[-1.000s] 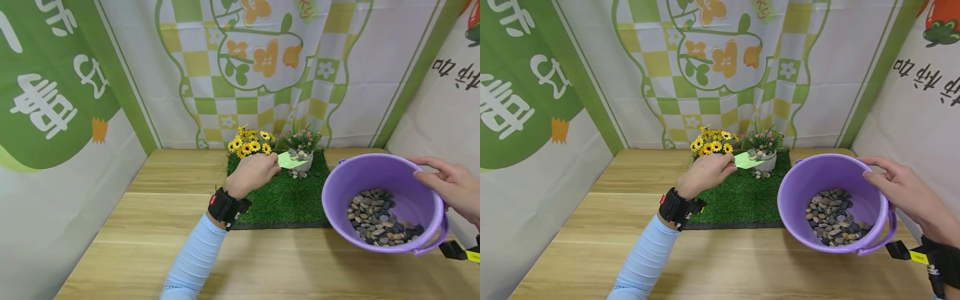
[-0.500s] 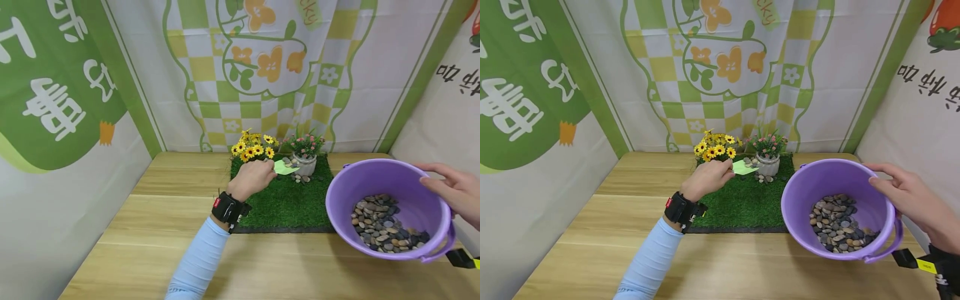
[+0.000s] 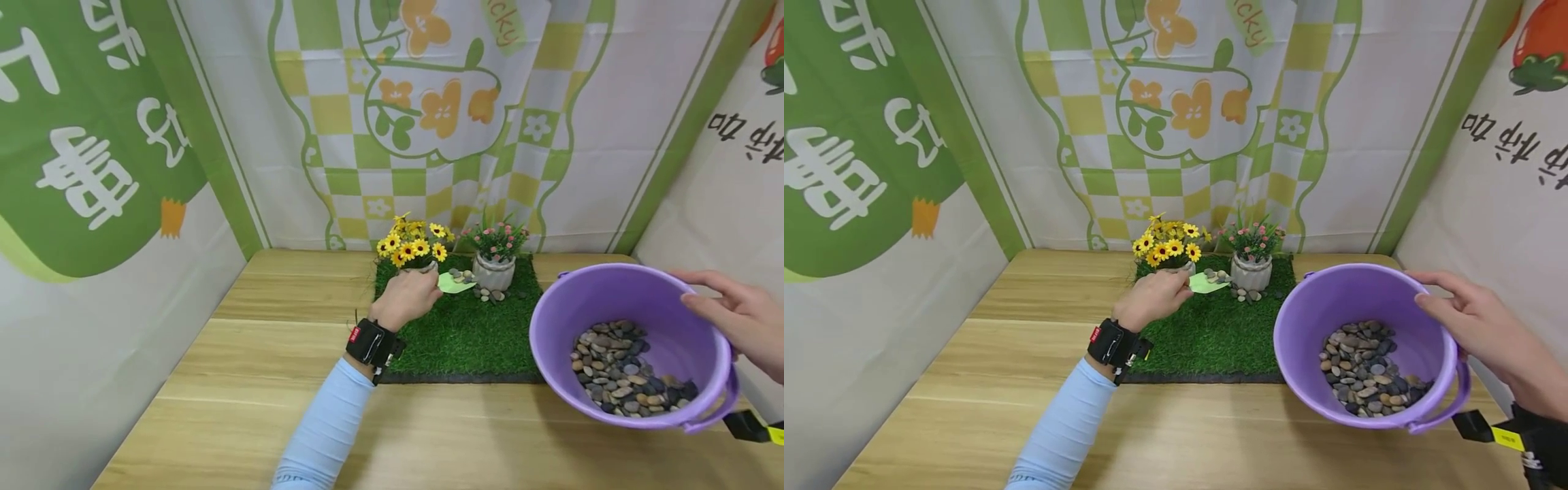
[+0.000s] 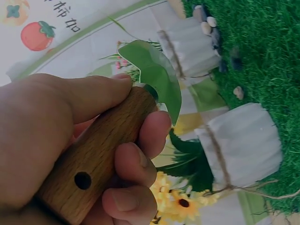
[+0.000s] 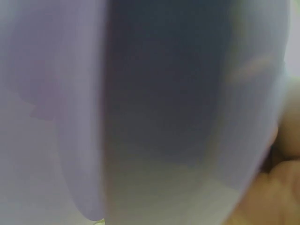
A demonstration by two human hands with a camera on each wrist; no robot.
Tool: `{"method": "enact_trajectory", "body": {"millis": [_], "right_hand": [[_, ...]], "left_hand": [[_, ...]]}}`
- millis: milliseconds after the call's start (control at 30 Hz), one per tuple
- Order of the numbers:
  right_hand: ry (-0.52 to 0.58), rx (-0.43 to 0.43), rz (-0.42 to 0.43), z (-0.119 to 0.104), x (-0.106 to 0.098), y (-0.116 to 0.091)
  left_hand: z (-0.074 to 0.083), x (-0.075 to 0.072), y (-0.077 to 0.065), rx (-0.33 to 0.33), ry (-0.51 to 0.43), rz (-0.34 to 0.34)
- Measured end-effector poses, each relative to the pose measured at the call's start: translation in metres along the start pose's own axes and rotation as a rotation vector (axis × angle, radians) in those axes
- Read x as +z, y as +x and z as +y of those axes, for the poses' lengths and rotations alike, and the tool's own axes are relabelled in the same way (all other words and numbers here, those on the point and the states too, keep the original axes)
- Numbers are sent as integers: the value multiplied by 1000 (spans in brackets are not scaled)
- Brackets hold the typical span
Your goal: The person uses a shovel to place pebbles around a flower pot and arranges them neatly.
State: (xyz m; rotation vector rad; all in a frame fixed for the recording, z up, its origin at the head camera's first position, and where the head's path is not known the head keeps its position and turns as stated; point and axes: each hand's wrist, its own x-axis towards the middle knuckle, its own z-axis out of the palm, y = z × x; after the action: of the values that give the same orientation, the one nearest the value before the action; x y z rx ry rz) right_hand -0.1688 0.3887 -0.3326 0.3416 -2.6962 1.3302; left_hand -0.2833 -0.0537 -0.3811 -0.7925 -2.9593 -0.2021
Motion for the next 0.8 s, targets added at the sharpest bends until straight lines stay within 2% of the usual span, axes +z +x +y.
{"method": "enact_trajectory", "body": {"millis": [133, 367, 567, 800], "right_hand": [[14, -3, -4, 2, 0, -1], [13, -6, 10, 2, 0, -1], [0, 13, 12, 2, -1, -1], [13, 17, -1, 2, -2, -3]], "left_hand": [[-3, 5, 2, -35, -19, -40], [-7, 11, 4, -66, -24, -59], [-9, 15, 3, -112, -42, -104], [-12, 18, 3, -132, -50, -111]]}}
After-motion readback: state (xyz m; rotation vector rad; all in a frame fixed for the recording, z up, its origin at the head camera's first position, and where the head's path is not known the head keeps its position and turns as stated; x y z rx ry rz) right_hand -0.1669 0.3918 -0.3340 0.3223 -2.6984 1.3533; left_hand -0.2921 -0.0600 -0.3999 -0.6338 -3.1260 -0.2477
